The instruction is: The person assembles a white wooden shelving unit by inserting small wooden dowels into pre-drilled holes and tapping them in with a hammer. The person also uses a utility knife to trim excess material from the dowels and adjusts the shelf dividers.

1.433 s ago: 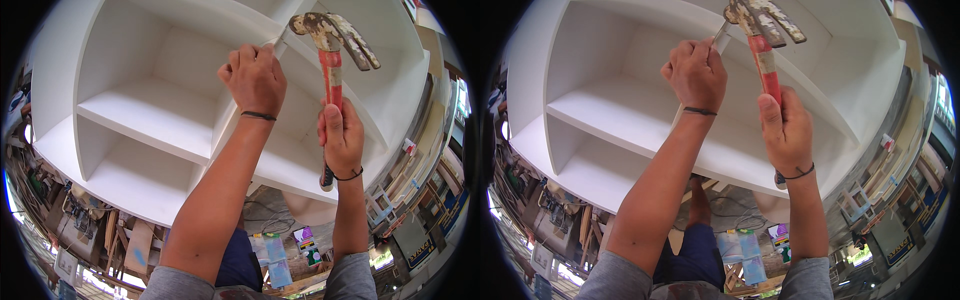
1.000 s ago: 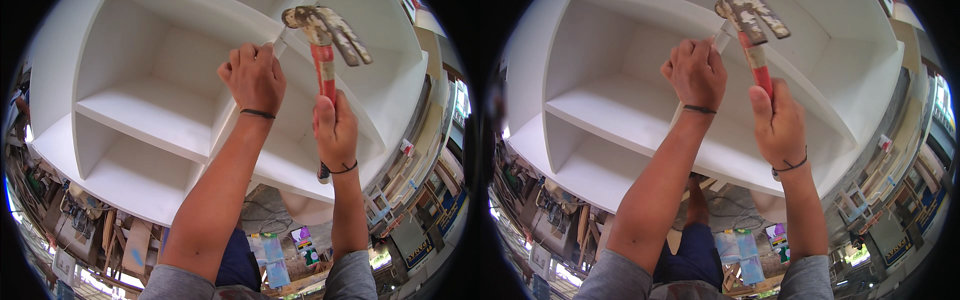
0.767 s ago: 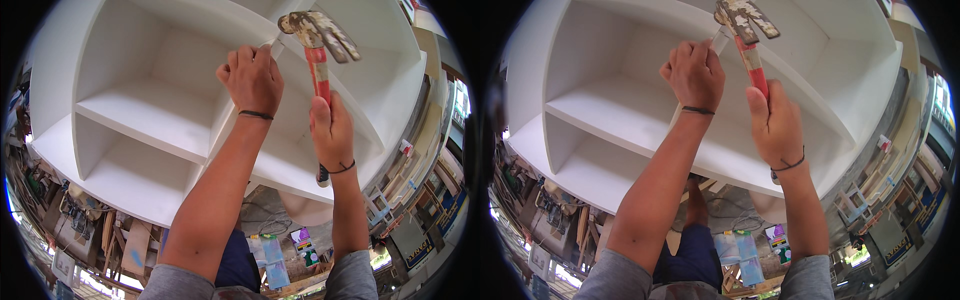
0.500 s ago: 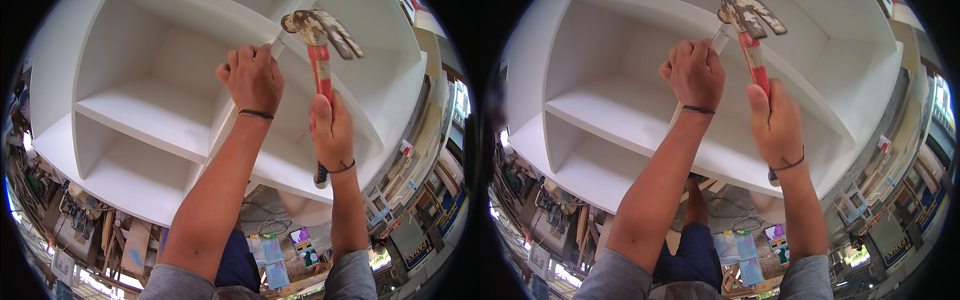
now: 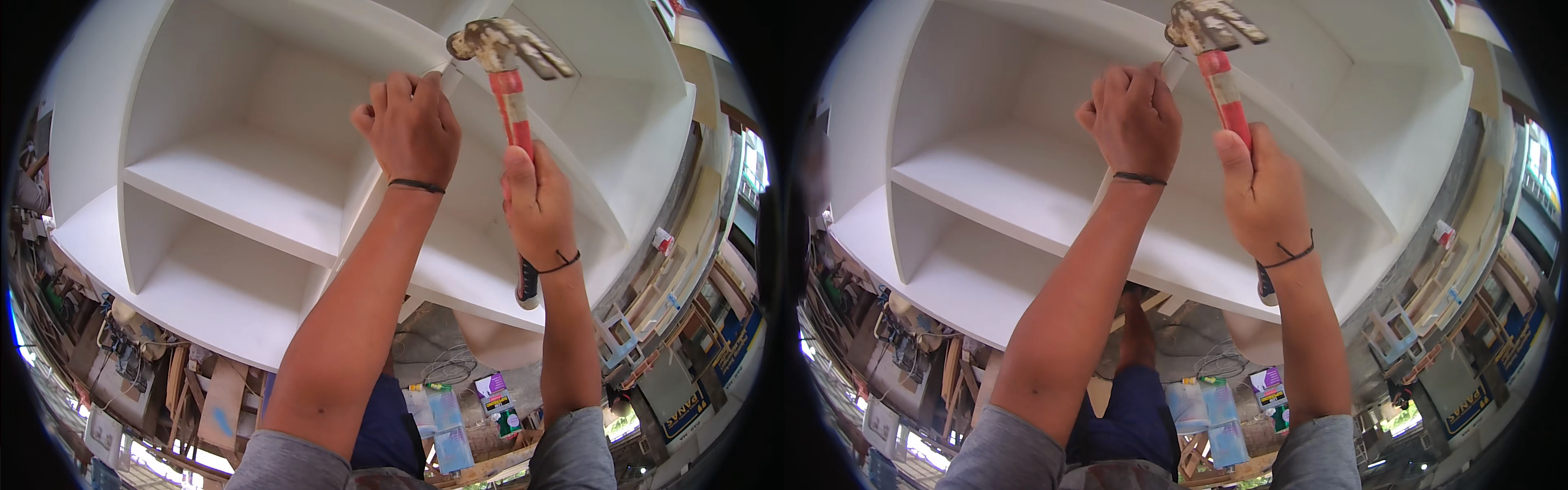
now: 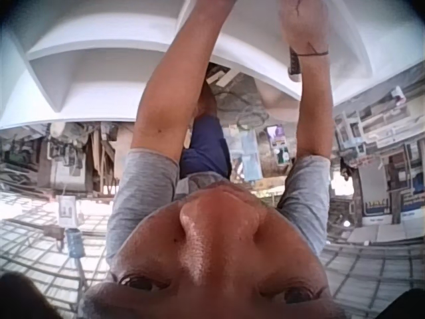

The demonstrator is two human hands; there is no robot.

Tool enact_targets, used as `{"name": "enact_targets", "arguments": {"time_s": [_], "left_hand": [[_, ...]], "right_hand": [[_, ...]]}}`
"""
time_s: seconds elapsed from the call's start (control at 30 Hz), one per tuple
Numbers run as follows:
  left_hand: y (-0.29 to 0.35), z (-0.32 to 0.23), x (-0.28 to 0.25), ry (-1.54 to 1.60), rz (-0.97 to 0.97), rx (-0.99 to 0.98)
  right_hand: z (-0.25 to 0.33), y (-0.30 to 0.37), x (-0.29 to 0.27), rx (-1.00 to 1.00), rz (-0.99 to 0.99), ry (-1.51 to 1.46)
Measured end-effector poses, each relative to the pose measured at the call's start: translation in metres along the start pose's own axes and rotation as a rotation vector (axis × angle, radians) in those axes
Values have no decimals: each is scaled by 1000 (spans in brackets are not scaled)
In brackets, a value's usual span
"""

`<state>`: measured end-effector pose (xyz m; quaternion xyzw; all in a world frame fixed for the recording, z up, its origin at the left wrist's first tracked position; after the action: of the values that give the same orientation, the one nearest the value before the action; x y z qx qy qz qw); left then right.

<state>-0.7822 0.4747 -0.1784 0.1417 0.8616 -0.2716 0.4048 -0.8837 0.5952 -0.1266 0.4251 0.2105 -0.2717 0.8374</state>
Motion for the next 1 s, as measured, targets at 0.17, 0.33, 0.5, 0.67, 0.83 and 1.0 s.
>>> {"name": "enact_targets", "arguments": {"time_s": [0.17,0.33,0.5,0.67,0.83,1.0], "left_hand": [[1,4,-1,-1,-31,17],[0,1,-2,5,-9,6],[0,3,-1,-7,-14,13],[0,1,-1,-16,-31,19],[0,0,0,-24,16,8],[0,0,1,-18,-1,21]], "right_hand": [[4,5,3,-78,-52,18],[-3,4,3,-35,-1,-38],[-5,-1,8,-41,-27,44],[0,9,4,-77,-22,-64],[-6,2,4,-30,-5,-28],[-7,7,4,-107,-52,-29]]}}
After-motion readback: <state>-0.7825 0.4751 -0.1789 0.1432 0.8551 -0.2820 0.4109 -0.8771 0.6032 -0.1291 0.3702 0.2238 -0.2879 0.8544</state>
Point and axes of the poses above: each hand's wrist, its own y-axis away from the middle knuckle, its own x-axis out of the palm, z = x × y, the point moved 8 cm from there along -y, towards the middle knuckle, and after that the axes turned 14 degrees about x, right-handed, at the moved point
